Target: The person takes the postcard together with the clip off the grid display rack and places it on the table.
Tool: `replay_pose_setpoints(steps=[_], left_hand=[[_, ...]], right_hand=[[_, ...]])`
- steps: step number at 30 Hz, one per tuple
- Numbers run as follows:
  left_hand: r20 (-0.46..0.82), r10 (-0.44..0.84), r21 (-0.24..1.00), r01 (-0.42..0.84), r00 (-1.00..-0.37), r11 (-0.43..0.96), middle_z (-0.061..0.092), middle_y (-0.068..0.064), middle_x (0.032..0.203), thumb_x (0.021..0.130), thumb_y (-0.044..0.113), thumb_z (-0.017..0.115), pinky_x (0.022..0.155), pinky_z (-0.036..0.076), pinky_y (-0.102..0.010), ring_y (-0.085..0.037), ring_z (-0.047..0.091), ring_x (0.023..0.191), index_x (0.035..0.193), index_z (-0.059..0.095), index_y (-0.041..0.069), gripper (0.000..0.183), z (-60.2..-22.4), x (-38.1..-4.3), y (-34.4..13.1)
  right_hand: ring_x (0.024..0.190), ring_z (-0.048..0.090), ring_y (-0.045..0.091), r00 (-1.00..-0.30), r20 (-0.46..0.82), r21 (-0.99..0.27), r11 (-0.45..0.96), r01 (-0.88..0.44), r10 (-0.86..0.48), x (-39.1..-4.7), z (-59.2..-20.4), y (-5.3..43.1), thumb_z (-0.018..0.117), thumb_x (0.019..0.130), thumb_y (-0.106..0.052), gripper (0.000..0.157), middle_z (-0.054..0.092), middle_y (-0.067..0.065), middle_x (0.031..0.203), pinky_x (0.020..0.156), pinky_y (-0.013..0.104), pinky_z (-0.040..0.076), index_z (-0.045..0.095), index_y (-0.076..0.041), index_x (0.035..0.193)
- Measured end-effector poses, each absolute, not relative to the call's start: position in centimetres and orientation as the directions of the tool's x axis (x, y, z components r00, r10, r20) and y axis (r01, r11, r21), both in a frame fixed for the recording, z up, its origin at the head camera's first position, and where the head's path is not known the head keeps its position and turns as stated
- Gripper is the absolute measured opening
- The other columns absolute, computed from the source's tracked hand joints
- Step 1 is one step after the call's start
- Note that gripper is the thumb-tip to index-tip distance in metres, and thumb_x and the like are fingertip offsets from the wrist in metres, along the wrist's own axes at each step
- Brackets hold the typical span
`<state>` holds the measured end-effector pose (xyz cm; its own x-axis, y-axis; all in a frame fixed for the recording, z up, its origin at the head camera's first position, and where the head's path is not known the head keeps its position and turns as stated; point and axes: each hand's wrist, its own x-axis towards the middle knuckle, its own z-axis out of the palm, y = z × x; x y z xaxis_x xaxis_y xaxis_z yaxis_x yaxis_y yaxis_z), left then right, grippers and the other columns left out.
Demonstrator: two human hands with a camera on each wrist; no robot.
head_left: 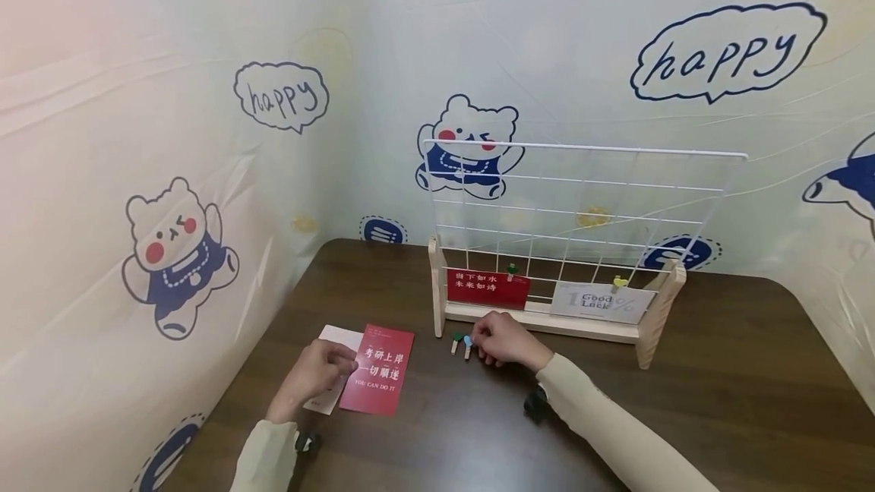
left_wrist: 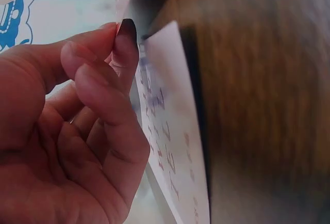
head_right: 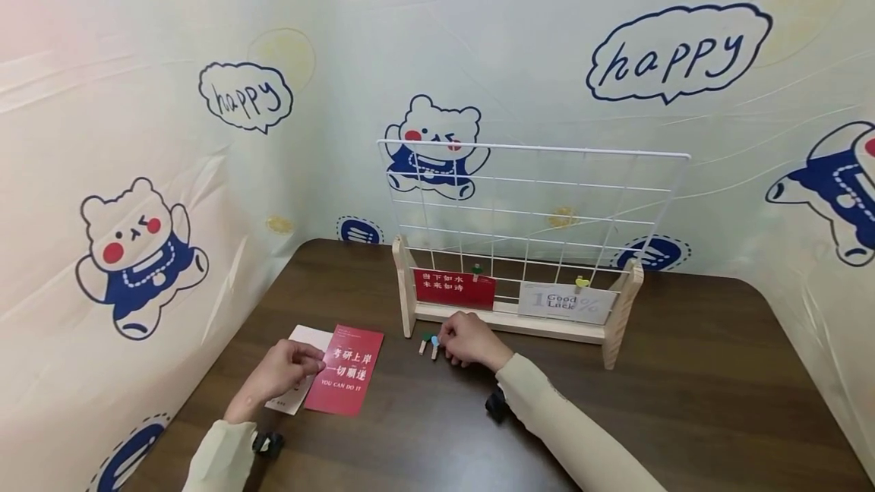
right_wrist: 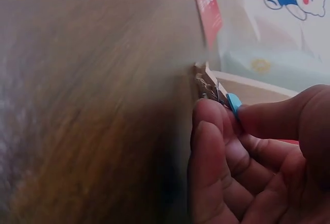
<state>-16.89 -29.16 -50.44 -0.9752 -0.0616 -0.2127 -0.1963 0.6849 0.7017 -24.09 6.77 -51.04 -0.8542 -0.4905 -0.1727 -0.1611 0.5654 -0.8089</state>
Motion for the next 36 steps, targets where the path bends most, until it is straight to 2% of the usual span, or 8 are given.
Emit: replay_pose_setpoints(steps=[11,19,24,29,36], left_hand=[[-0.157,-0.068,0.609,-0.15,-0.985,0.779,0.076,-0.005,0.086,0.086,0.013,0.084,0.069,0.056,-0.032,-0.018,0.064,0.075,0.092,0.08,0.007,0.01,-50.7,-16.9,-29.2],[-0.108,-0.088,0.552,-0.133,-0.99,0.823,0.074,-0.003,0.082,0.083,0.019,0.087,0.066,0.051,-0.03,-0.018,0.059,0.077,0.088,0.081,0.009,0.012,-50.7,-16.7,-28.9],[-0.024,-0.101,0.557,-0.098,-0.995,0.825,0.073,-0.001,0.076,0.084,0.024,0.087,0.062,0.05,-0.028,-0.015,0.059,0.07,0.083,0.079,0.011,0.016,-50.5,-16.9,-28.3],[0.122,-0.106,0.578,-0.016,-0.987,0.816,0.076,-0.003,0.081,0.085,0.025,0.087,0.06,0.053,-0.025,-0.012,0.062,0.067,0.091,0.08,0.011,0.016,-50.3,-17.6,-26.6],[0.264,-0.103,0.623,0.088,-0.959,0.777,0.08,-0.003,0.088,0.086,0.024,0.087,0.068,0.059,-0.023,-0.011,0.072,0.072,0.1,0.08,0.012,0.02,-49.0,-18.4,-23.0]], right_hand=[[0.045,0.058,0.011,-0.862,-0.198,-0.781,0.606,-0.149,-0.466,-24.8,-51.8,6.5,0.062,0.1,-0.011,0.023,0.06,0.002,0.059,0.044,0.026,0.052,0.066,-0.005,0.078],[0.044,0.057,0.009,-0.869,-0.184,-0.786,0.599,-0.149,-0.458,-24.8,-52.0,6.6,0.065,0.1,-0.012,0.025,0.058,0.0,0.057,0.043,0.026,0.053,0.064,-0.007,0.075],[0.044,0.057,0.01,-0.87,-0.173,-0.788,0.595,-0.158,-0.461,-24.6,-52.1,6.7,0.069,0.099,-0.016,0.024,0.057,0.0,0.057,0.045,0.027,0.054,0.063,-0.008,0.078],[0.045,0.059,0.011,-0.879,-0.129,-0.771,0.603,-0.203,-0.46,-24.2,-51.8,7.1,0.069,0.1,-0.018,0.023,0.057,-0.001,0.056,0.046,0.027,0.054,0.065,-0.007,0.08],[0.043,0.057,0.01,-0.895,0.005,-0.726,0.615,-0.31,-0.446,-23.5,-50.4,7.6,0.069,0.1,-0.017,0.016,0.059,-0.002,0.056,0.045,0.028,0.05,0.071,-0.009,0.086]])
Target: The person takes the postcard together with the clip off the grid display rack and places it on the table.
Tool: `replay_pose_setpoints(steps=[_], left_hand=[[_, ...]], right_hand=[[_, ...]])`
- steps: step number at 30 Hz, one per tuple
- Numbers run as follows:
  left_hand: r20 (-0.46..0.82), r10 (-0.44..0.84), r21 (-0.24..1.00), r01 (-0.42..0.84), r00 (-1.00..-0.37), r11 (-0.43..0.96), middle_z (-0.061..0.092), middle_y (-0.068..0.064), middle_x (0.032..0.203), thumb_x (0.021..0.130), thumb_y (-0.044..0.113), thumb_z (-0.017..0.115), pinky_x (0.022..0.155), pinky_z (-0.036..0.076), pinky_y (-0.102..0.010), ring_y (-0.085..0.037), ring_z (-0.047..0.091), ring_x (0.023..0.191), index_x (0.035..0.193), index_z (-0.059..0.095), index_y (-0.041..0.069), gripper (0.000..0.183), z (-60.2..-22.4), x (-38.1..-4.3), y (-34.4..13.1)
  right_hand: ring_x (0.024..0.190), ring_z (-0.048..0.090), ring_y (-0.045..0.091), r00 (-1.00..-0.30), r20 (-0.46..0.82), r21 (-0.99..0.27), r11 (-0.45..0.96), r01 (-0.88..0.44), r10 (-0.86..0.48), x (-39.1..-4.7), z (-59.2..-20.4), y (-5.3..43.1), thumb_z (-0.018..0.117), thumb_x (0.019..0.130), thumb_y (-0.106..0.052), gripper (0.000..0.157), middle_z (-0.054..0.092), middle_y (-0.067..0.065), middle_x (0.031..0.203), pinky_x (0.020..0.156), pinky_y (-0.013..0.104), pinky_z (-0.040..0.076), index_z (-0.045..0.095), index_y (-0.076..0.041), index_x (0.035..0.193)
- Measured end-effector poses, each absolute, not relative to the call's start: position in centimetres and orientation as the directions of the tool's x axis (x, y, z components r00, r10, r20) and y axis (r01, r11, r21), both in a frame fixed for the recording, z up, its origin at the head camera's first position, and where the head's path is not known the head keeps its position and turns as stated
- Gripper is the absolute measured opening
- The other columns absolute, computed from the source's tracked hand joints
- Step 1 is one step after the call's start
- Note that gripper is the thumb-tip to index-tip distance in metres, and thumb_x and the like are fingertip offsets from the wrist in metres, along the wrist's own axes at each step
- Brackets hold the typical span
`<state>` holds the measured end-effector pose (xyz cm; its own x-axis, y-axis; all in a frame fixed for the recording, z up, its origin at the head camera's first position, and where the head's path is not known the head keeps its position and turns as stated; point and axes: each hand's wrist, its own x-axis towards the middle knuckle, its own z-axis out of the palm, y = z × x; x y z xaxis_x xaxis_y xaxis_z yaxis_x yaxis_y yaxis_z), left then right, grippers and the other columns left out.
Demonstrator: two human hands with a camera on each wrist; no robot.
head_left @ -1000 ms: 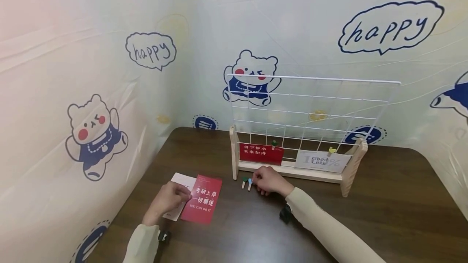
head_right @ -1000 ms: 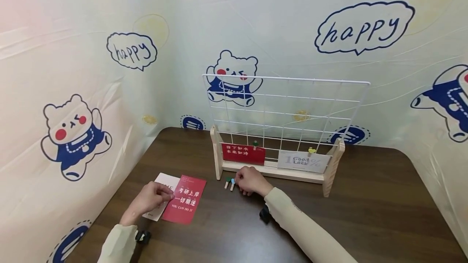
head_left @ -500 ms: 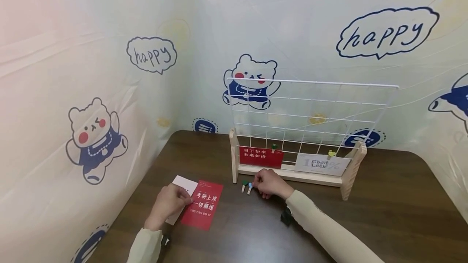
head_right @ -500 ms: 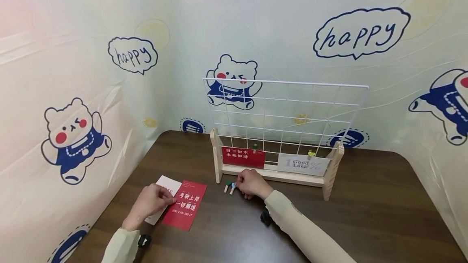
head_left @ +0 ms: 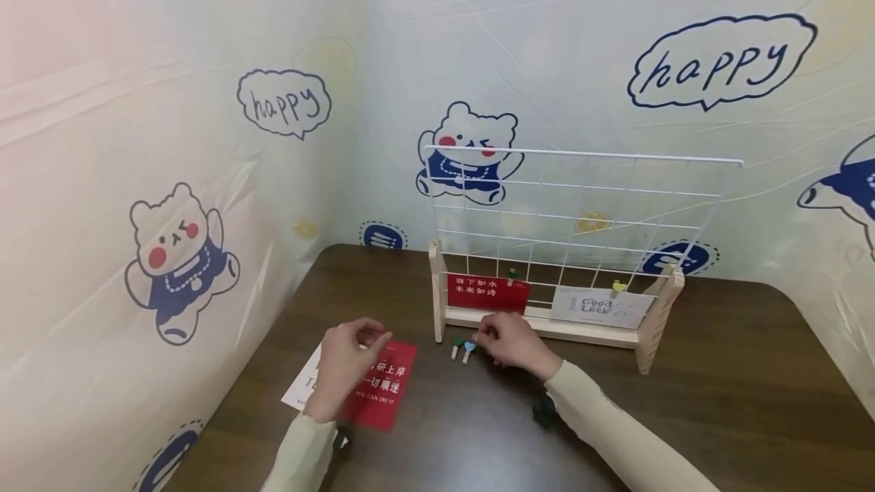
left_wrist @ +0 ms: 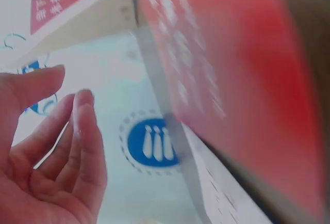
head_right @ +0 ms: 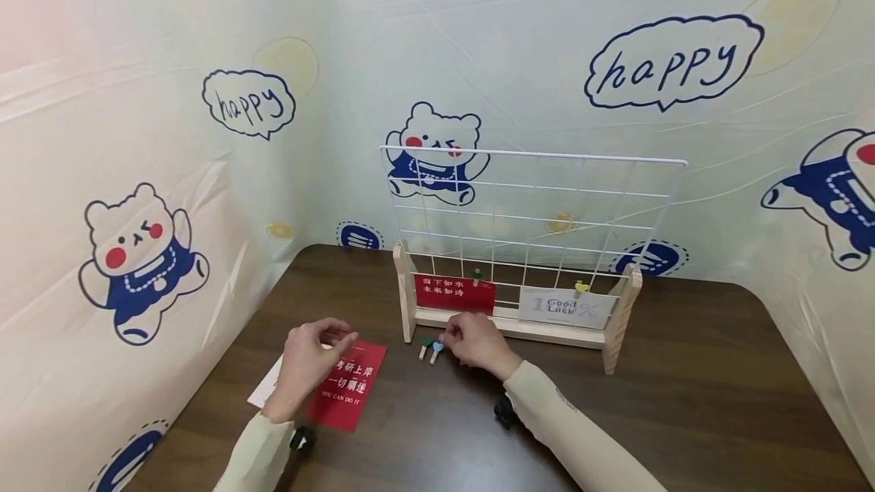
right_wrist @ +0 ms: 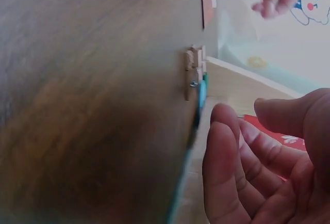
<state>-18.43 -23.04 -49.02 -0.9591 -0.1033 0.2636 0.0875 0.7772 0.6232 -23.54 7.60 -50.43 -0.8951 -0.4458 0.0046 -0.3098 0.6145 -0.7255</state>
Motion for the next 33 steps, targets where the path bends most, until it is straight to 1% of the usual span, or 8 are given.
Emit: replay_pose_setpoints(steps=[4,9,13,16,20,22,28,33], left_hand=[[0.329,-0.092,0.667,0.163,-0.94,0.727,0.082,-0.004,0.096,0.087,0.024,0.086,0.071,0.062,-0.025,-0.011,0.074,0.074,0.105,0.08,0.013,0.022,-48.3,-18.8,-21.1],[0.408,-0.062,0.667,0.251,-0.911,0.702,0.082,-0.004,0.105,0.085,0.022,0.088,0.072,0.065,-0.03,-0.01,0.075,0.074,0.111,0.079,0.015,0.028,-47.6,-19.1,-19.5],[0.443,-0.03,0.67,0.309,-0.896,0.675,0.081,-0.005,0.111,0.085,0.019,0.088,0.072,0.066,-0.037,-0.011,0.075,0.074,0.113,0.078,0.014,0.03,-47.1,-19.4,-18.2],[0.461,0.002,0.661,0.345,-0.887,0.666,0.08,-0.005,0.113,0.087,0.018,0.086,0.072,0.066,-0.039,-0.012,0.075,0.074,0.114,0.078,0.014,0.029,-46.8,-19.7,-17.3],[0.486,0.019,0.638,0.37,-0.874,0.675,0.08,-0.005,0.111,0.085,0.015,0.087,0.068,0.065,-0.032,-0.011,0.074,0.073,0.115,0.078,0.013,0.031,-46.5,-20.1,-16.1],[0.486,0.025,0.638,0.374,-0.874,0.673,0.081,-0.005,0.107,0.085,0.015,0.087,0.068,0.064,-0.029,-0.011,0.074,0.073,0.116,0.078,0.012,0.032,-46.2,-20.4,-15.5],[0.435,0.057,0.657,0.36,-0.898,0.662,0.081,-0.007,0.097,0.089,0.016,0.084,0.074,0.065,-0.031,-0.015,0.077,0.078,0.126,0.074,0.008,0.04,-45.8,-21.4,-14.1],[0.413,0.068,0.639,0.342,-0.908,0.688,0.081,-0.007,0.095,0.092,0.019,0.081,0.072,0.064,-0.026,-0.014,0.076,0.076,0.133,0.071,0.009,0.043,-45.9,-22.0,-13.3]], right_hand=[[0.048,0.055,0.007,-0.906,0.104,-0.682,0.634,-0.365,-0.409,-23.0,-49.4,7.7,0.075,0.096,-0.015,0.009,0.063,-0.003,0.061,0.05,0.024,0.047,0.074,-0.012,0.087],[0.059,0.054,0.005,-0.907,0.239,-0.62,0.664,-0.417,-0.346,-22.4,-48.2,8.0,0.08,0.091,-0.016,0.005,0.071,-0.003,0.07,0.058,0.021,0.045,0.076,-0.013,0.089],[0.06,0.054,0.006,-0.899,0.328,-0.605,0.667,-0.435,-0.289,-22.1,-47.2,8.4,0.082,0.089,-0.017,0.007,0.074,0.0,0.074,0.059,0.021,0.047,0.077,-0.012,0.092],[0.06,0.054,0.006,-0.887,0.383,-0.609,0.652,-0.451,-0.257,-22.0,-46.6,8.6,0.082,0.089,-0.017,0.009,0.076,0.002,0.077,0.058,0.021,0.048,0.078,-0.011,0.094],[0.059,0.054,0.005,-0.865,0.445,-0.611,0.628,-0.482,-0.231,-22.0,-46.1,8.9,0.08,0.091,-0.014,0.008,0.077,0.003,0.078,0.057,0.02,0.046,0.078,-0.009,0.096],[0.058,0.054,0.004,-0.854,0.473,-0.612,0.617,-0.495,-0.215,-22.1,-45.7,9.1,0.08,0.091,-0.013,0.008,0.077,0.003,0.078,0.056,0.02,0.045,0.078,-0.008,0.097],[0.057,0.053,0.005,-0.829,0.531,-0.605,0.606,-0.516,-0.175,-22.6,-44.8,9.8,0.079,0.092,-0.012,0.014,0.076,0.005,0.077,0.054,0.021,0.043,0.077,-0.005,0.104],[0.056,0.052,0.007,-0.836,0.529,-0.615,0.611,-0.498,-0.15,-23.0,-44.2,10.4,0.077,0.094,-0.012,0.021,0.076,0.007,0.079,0.051,0.022,0.042,0.075,-0.004,0.113]])
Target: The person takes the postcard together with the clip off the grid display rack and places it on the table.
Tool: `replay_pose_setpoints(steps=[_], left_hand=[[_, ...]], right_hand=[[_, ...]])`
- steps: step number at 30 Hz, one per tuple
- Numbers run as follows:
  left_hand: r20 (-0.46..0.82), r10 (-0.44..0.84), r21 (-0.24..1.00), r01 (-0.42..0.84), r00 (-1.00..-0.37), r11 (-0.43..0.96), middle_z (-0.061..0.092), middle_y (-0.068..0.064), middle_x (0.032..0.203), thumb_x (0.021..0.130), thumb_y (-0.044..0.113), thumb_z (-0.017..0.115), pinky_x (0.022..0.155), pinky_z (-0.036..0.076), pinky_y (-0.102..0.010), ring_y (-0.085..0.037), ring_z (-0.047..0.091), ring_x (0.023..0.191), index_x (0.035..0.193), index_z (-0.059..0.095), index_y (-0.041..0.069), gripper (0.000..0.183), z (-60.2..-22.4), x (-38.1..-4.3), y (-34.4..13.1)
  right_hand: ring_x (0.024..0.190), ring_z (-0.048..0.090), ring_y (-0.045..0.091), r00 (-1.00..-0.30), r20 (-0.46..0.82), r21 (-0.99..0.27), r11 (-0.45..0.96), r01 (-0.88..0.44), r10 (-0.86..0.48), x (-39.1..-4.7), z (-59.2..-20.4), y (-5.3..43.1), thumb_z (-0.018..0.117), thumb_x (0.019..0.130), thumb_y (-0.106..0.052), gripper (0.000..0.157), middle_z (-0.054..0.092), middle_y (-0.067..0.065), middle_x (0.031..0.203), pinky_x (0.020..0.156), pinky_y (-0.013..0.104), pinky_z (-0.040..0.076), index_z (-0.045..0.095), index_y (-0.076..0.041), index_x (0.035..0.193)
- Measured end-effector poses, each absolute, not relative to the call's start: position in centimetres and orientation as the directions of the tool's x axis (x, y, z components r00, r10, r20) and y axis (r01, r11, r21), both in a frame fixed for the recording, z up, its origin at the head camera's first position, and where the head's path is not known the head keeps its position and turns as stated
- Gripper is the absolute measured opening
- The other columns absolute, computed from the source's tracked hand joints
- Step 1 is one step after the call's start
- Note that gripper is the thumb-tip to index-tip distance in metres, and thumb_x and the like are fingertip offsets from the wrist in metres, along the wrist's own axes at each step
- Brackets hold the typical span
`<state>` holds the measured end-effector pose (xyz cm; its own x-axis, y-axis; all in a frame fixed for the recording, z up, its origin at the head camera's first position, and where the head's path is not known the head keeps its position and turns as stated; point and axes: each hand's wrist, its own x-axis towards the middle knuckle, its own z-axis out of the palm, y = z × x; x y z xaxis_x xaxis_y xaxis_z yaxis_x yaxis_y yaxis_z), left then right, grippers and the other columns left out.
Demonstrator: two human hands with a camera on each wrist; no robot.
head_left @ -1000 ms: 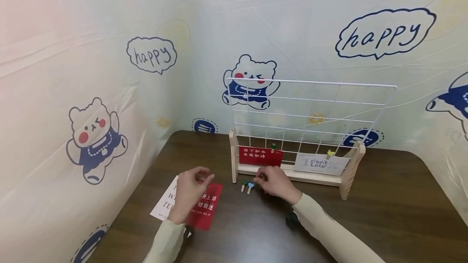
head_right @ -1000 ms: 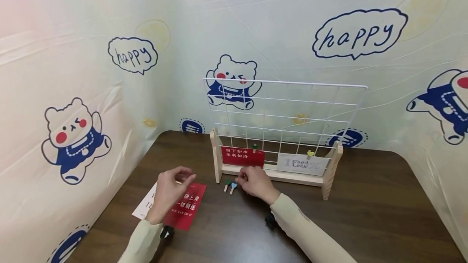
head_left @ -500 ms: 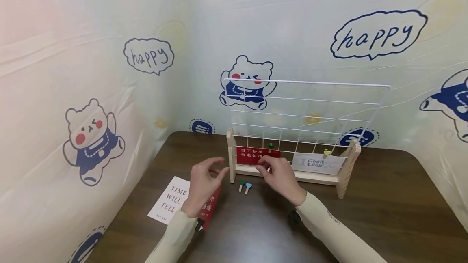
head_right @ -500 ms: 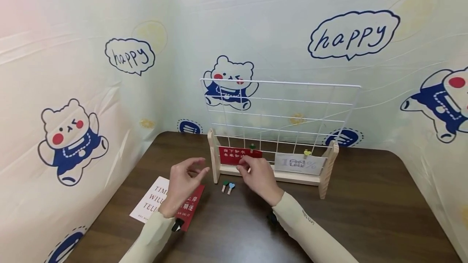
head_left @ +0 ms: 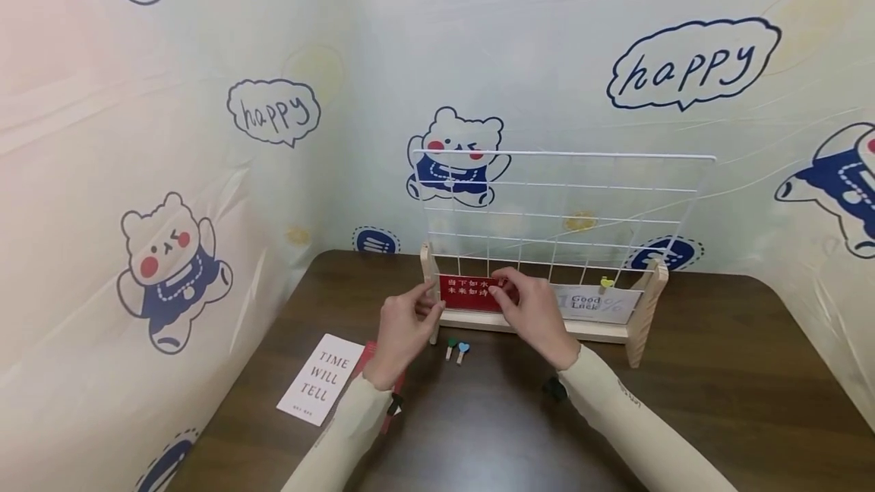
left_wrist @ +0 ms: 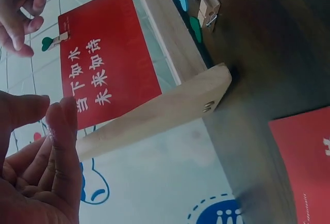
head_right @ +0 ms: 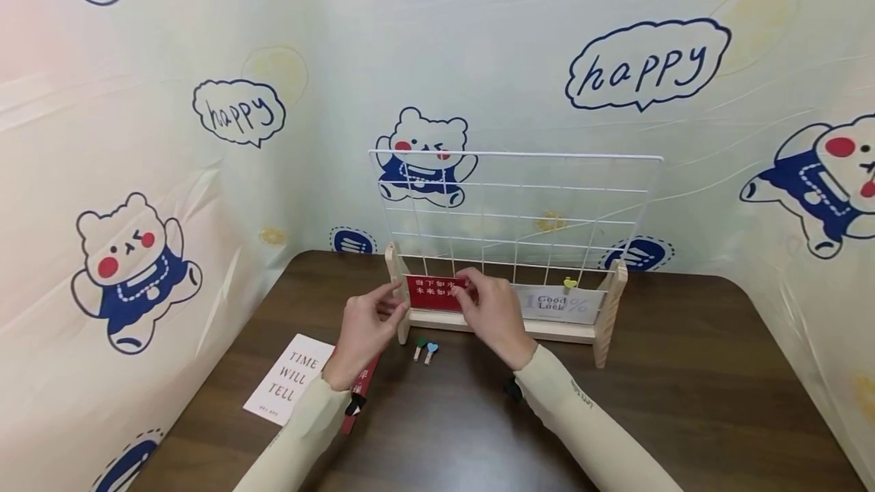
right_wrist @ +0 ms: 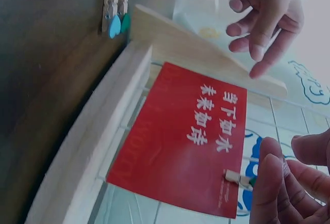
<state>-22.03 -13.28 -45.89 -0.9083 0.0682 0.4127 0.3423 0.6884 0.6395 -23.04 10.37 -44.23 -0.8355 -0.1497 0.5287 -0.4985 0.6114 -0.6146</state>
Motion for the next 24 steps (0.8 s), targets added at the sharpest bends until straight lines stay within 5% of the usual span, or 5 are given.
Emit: replay_pose_setpoints(steps=[7,16,24], left_hand=[[0.463,0.064,0.607,0.369,-0.884,0.704,0.081,-0.007,0.093,0.093,0.017,0.079,0.068,0.063,-0.025,-0.013,0.075,0.073,0.134,0.069,0.008,0.044,-46.1,-23.3,-12.4],[0.557,0.104,0.519,0.443,-0.824,0.731,0.079,-0.017,0.118,0.094,0.019,0.078,0.067,0.063,-0.025,-0.02,0.079,0.077,0.128,0.071,0.004,0.038,-46.3,-23.5,-11.0],[0.639,0.126,0.408,0.473,-0.758,0.781,0.074,-0.019,0.128,0.09,0.014,0.081,0.076,0.065,-0.036,-0.027,0.081,0.089,0.122,0.074,0.001,0.035,-45.9,-23.5,-10.5]], right_hand=[[0.056,0.051,0.008,-0.833,0.54,-0.599,0.64,-0.48,-0.12,-23.7,-43.8,11.1,0.076,0.095,-0.014,0.026,0.077,0.007,0.08,0.054,0.023,0.04,0.075,-0.005,0.119],[0.055,0.052,0.009,-0.847,0.52,-0.593,0.666,-0.452,-0.112,-23.6,-43.7,11.6,0.076,0.095,-0.016,0.03,0.078,0.009,0.082,0.053,0.024,0.041,0.075,-0.005,0.122],[0.052,0.048,0.007,-0.854,0.505,-0.574,0.688,-0.444,-0.129,-23.9,-43.9,11.7,0.075,0.096,-0.017,0.032,0.075,0.007,0.075,0.052,0.025,0.04,0.074,-0.002,0.124]])
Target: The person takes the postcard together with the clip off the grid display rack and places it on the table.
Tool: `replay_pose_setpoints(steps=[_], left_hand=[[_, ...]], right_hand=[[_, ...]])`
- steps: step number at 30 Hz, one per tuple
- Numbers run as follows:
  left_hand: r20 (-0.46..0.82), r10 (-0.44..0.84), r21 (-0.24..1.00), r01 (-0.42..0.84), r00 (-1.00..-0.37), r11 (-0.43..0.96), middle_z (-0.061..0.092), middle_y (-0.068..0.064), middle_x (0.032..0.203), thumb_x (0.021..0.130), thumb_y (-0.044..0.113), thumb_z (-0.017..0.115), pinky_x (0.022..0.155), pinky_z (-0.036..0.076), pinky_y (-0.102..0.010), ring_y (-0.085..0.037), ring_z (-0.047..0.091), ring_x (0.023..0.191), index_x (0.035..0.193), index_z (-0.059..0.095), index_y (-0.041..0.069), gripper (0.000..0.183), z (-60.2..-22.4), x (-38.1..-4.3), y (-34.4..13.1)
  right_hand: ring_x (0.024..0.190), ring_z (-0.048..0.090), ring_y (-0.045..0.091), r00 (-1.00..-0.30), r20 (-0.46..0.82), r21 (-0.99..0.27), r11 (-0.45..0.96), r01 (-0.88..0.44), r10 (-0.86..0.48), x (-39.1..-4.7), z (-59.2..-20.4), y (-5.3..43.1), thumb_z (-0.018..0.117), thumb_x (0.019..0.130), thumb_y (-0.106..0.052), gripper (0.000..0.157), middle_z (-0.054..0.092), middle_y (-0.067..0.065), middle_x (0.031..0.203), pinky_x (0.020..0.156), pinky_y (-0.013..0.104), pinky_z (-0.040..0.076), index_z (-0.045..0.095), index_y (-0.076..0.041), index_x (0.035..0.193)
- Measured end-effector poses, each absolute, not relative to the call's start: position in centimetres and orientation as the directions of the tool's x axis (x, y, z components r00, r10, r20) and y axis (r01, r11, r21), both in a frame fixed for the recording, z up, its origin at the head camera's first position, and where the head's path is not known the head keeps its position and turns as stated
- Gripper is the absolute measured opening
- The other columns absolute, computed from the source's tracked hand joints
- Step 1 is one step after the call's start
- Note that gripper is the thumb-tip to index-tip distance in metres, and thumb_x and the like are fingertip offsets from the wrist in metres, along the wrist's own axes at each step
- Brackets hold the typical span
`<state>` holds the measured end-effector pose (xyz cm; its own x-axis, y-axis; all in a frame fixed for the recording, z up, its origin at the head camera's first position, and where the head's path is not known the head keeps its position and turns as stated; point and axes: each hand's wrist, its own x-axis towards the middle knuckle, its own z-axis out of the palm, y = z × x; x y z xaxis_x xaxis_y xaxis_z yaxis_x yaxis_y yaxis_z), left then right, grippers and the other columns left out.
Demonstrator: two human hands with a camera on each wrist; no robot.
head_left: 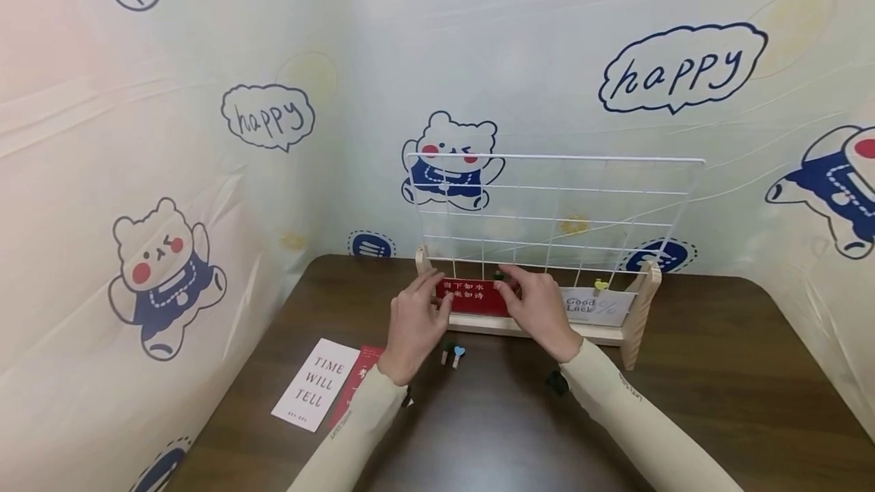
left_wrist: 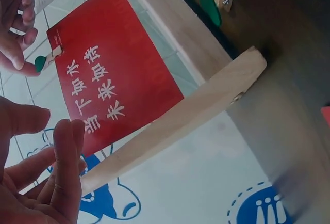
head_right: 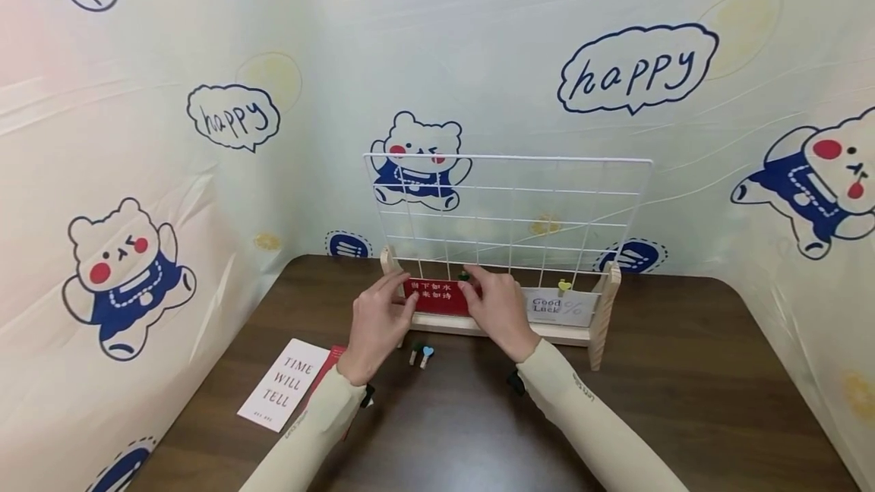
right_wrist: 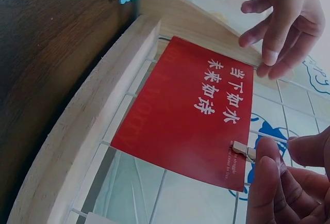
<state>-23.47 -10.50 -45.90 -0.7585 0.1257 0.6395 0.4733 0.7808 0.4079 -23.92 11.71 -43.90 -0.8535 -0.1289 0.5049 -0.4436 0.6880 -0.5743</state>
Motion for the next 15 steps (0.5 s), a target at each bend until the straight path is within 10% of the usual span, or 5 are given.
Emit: replay_pose_setpoints(steps=[15], left_hand=[[0.632,0.184,0.25,0.422,-0.753,0.871,0.073,-0.01,0.107,0.09,0.012,0.082,0.08,0.065,-0.042,-0.031,0.08,0.092,0.109,0.079,0.006,0.02,-46.26,-24.52,-10.5]], right_hand=[[0.051,0.047,0.009,-0.866,0.49,-0.592,0.691,-0.416,-0.101,-24.83,-44.49,11.32,0.072,0.097,-0.013,0.024,0.07,0.004,0.067,0.051,0.026,0.037,0.077,-0.003,0.118]])
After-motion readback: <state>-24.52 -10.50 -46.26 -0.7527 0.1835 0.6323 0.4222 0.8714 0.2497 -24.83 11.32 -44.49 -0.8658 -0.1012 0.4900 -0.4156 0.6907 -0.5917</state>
